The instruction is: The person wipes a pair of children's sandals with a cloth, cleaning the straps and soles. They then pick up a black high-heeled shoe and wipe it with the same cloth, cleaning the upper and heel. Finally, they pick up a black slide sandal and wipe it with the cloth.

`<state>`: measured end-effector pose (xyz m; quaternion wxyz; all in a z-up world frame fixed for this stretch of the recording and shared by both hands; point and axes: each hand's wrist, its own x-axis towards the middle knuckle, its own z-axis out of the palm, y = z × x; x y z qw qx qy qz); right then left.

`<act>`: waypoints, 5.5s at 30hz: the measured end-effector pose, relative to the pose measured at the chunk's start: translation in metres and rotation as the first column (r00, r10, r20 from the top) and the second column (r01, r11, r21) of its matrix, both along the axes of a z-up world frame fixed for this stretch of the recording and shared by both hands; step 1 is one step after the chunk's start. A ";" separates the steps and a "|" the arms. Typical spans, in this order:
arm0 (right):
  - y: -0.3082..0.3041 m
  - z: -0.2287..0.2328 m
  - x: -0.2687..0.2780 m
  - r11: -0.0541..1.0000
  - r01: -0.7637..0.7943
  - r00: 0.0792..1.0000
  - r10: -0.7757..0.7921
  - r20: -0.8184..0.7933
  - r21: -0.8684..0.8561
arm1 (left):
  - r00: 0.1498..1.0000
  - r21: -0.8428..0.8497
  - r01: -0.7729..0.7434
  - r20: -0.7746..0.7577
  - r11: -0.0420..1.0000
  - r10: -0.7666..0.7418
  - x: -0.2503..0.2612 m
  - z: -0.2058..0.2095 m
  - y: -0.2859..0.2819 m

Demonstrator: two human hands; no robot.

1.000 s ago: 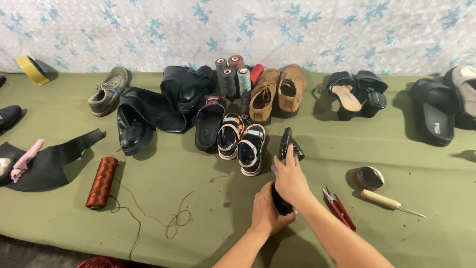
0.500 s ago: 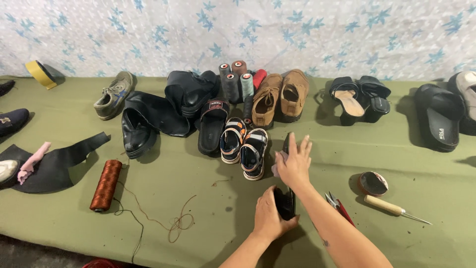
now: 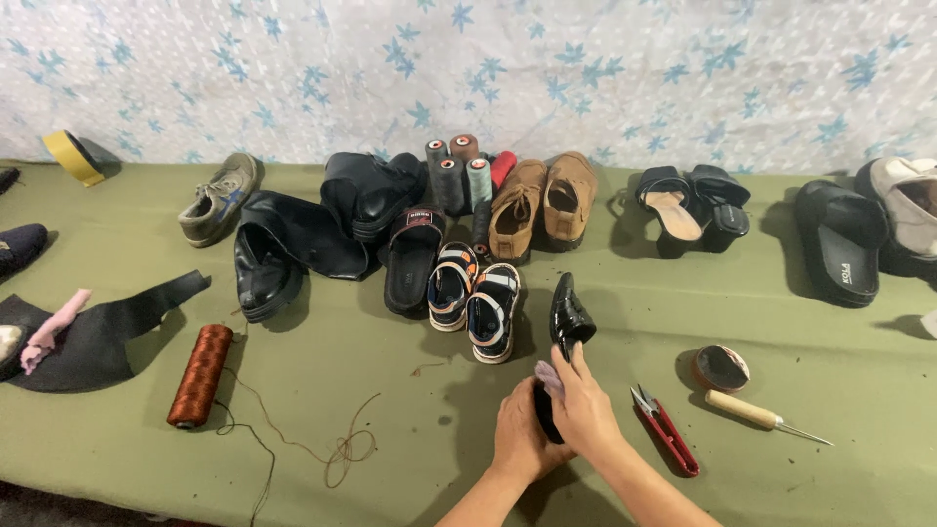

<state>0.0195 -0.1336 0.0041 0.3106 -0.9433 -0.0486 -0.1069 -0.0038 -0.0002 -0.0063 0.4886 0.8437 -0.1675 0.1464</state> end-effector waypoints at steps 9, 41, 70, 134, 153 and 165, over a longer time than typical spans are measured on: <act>-0.032 0.021 -0.024 0.998 -0.034 0.999 0.035 -0.018 0.056 | 0.983 0.013 -0.023 0.183 1.000 0.020 0.004 -0.014 0.000; -0.003 -0.003 0.056 0.967 -0.039 0.999 0.031 -0.039 -0.253 | 0.997 0.031 0.018 -0.070 0.999 -0.015 0.001 0.013 0.002; -0.020 -0.038 0.052 0.983 0.127 0.965 -0.092 -0.245 0.131 | 1.000 0.025 -0.004 -0.010 1.000 0.005 0.003 0.002 0.000; -0.004 -0.005 0.011 0.965 0.194 0.954 -0.143 -0.263 0.178 | 0.984 0.053 0.018 -0.176 0.998 -0.008 0.006 -0.014 -0.001; -0.012 0.011 0.007 0.663 0.489 0.842 -0.189 -0.505 0.567 | 0.990 0.029 0.077 -0.124 0.997 -0.072 0.004 -0.006 0.001; -0.011 -0.046 -0.036 0.934 0.196 0.980 -0.193 -0.042 0.298 | 0.999 0.060 0.040 -0.007 0.997 -0.040 0.013 -0.046 -0.001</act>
